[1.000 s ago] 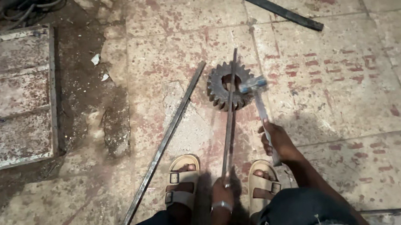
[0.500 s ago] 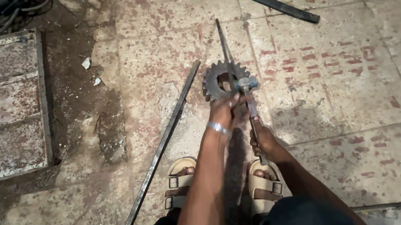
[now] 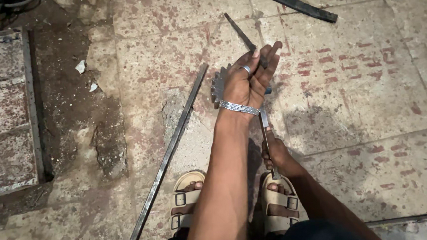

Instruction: The person uses a hammer and metal rod to repeatedly strike a gear lying on the floor. They adjust the gear's position and the rod placement between strikes.

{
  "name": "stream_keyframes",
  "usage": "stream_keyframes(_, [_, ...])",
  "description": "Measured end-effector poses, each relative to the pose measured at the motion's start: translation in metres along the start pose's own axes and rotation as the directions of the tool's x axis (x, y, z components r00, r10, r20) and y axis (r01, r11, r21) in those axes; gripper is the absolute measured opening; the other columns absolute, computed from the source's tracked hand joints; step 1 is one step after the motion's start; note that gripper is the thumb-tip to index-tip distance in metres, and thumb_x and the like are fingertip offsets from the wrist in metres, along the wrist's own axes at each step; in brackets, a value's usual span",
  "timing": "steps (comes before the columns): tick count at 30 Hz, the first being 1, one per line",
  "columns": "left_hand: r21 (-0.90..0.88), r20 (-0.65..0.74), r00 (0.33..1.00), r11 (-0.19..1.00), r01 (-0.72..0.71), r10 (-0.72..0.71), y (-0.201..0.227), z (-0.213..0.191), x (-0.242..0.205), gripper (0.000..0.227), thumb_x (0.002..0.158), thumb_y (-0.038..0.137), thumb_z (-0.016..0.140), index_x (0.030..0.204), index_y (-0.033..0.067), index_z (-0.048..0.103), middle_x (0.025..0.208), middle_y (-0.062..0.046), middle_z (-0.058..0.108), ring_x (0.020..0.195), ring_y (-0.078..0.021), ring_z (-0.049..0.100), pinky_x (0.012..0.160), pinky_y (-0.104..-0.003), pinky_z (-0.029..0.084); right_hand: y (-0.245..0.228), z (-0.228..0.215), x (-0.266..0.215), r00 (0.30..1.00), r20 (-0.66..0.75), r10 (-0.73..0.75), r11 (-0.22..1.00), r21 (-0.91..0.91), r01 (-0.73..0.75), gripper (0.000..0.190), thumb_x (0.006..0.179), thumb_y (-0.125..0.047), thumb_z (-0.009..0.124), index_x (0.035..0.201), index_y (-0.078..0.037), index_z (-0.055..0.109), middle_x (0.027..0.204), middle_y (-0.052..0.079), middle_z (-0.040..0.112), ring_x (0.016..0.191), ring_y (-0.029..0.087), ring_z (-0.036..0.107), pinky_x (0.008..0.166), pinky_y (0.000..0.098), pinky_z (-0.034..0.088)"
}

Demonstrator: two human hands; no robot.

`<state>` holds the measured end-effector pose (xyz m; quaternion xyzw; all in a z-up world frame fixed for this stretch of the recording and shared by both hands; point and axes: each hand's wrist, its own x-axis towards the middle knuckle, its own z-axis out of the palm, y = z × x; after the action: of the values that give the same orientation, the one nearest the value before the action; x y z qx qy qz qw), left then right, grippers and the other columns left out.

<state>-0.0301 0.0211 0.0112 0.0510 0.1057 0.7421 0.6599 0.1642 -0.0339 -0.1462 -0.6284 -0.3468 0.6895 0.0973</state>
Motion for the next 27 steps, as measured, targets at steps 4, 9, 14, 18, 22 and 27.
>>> stream_keyframes(4, [-0.018,-0.089,0.996,1.000,-0.018,0.016,-0.003,0.001,0.000,0.036,0.107,0.003,0.051,0.134,-0.0185,0.042,0.136,-0.033,0.058,0.118,-0.0339,0.066,0.093,-0.033,0.060,0.000,0.000,-0.002,1.000,0.023,0.003,1.000,0.007,-0.003,0.068,0.096,-0.075,0.035,0.068,-0.014,0.041,0.052,0.002,0.035,0.038,0.016,0.030,0.037,0.0343,0.026])
stream_keyframes(9, [-0.046,-0.065,0.998,0.998,-0.030,0.027,-0.004,0.001,0.000,0.038,0.107,0.002,0.049,0.137,-0.0202,0.041,0.139,-0.035,0.056,0.118,-0.0341,0.066,0.099,-0.034,0.060,-0.002,0.002,-0.002,1.000,-0.002,0.014,1.000,0.001,-0.014,0.067,0.097,-0.074,0.034,0.067,-0.014,0.041,0.052,0.002,0.035,0.038,0.016,0.030,0.037,0.0341,0.027])
stream_keyframes(14, [-0.095,-0.061,0.998,0.995,-0.021,0.016,-0.004,-0.001,0.004,0.037,0.107,0.001,0.041,0.136,-0.0216,0.039,0.138,-0.034,0.055,0.117,-0.0360,0.066,0.096,-0.036,0.057,-0.003,0.004,-0.007,1.000,0.014,-0.014,1.000,0.000,0.014,0.067,0.097,-0.074,0.034,0.067,-0.014,0.038,0.052,0.002,0.035,0.038,0.016,0.032,0.037,0.0344,0.028])
stream_keyframes(18, [-0.189,-0.045,0.999,0.982,-0.008,-0.001,-0.005,0.000,0.009,0.037,0.108,0.002,0.036,0.136,-0.0224,0.038,0.140,-0.036,0.054,0.119,-0.0376,0.065,0.097,-0.036,0.056,-0.005,0.004,-0.010,1.000,0.024,-0.014,1.000,0.022,0.014,0.064,0.098,-0.072,0.035,0.068,-0.016,0.037,0.052,0.002,0.034,0.039,0.016,0.031,0.037,0.0338,0.026])
stream_keyframes(22, [-0.050,-0.234,0.964,0.992,0.120,-0.128,-0.002,-0.004,0.006,0.030,0.106,0.007,0.039,0.126,-0.0147,0.047,0.122,-0.029,0.062,0.097,-0.0307,0.070,0.085,-0.034,0.063,-0.002,0.005,-0.009,1.000,0.023,-0.012,1.000,0.008,0.012,0.064,0.099,-0.071,0.033,0.069,-0.015,0.039,0.053,0.002,0.035,0.039,0.016,0.032,0.037,0.0337,0.027])
stream_keyframes(27, [0.311,-0.549,0.817,0.864,0.397,-0.177,-0.002,-0.046,-0.007,0.024,0.102,0.027,0.045,0.094,0.0070,0.055,0.063,-0.004,0.053,0.045,-0.0158,0.045,0.038,-0.033,0.043,0.004,-0.001,-0.001,1.000,0.021,-0.022,1.000,0.018,0.022,0.064,0.097,-0.072,0.036,0.073,-0.013,0.045,0.055,0.002,0.037,0.040,0.015,0.032,0.037,0.0332,0.027])
